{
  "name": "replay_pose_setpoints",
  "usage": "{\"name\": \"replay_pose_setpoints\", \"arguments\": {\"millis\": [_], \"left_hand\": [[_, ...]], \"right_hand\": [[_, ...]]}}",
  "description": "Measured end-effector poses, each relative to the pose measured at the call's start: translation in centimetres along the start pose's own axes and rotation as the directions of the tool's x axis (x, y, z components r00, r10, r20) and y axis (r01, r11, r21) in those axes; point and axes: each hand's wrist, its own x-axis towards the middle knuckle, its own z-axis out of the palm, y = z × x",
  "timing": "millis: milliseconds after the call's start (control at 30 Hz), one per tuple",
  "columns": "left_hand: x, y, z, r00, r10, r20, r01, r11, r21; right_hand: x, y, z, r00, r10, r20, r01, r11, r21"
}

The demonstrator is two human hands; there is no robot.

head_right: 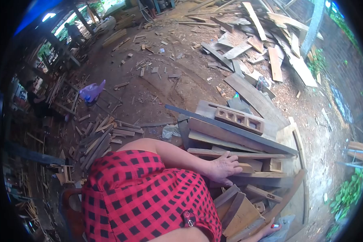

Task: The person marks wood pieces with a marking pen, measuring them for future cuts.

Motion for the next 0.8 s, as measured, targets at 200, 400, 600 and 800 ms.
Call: {"name": "replay_pose_setpoints", "arguments": {"millis": [200, 400, 600, 800], "left_hand": [[2.8, 2.5, 0.1, 0.998, 0.058, -0.025, -0.059, 0.997, -0.04], [4.9, 3.8, 2.0, 0.984, 0.169, -0.056, -0.172, 0.984, -0.047], [5.7, 5.5, 2.8, 0.98, 0.187, 0.062, -0.182, 0.98, -0.085], [5.9, 5.4, 3.2, 0.978, 0.206, 0.047, -0.201, 0.975, -0.091]], "right_hand": [[3.8, 5.8, 5.3, 0.999, -0.043, -0.015, 0.045, 0.984, 0.174], [5.9, 5.0, 5.3, 0.996, -0.049, -0.071, 0.055, 0.994, 0.092], [10.8, 3.5, 4.8, 0.942, 0.135, -0.306, -0.156, 0.987, -0.045], [15.0, 5.2, 7.1, 0.877, 0.255, -0.407, -0.235, 0.967, 0.1]]}}
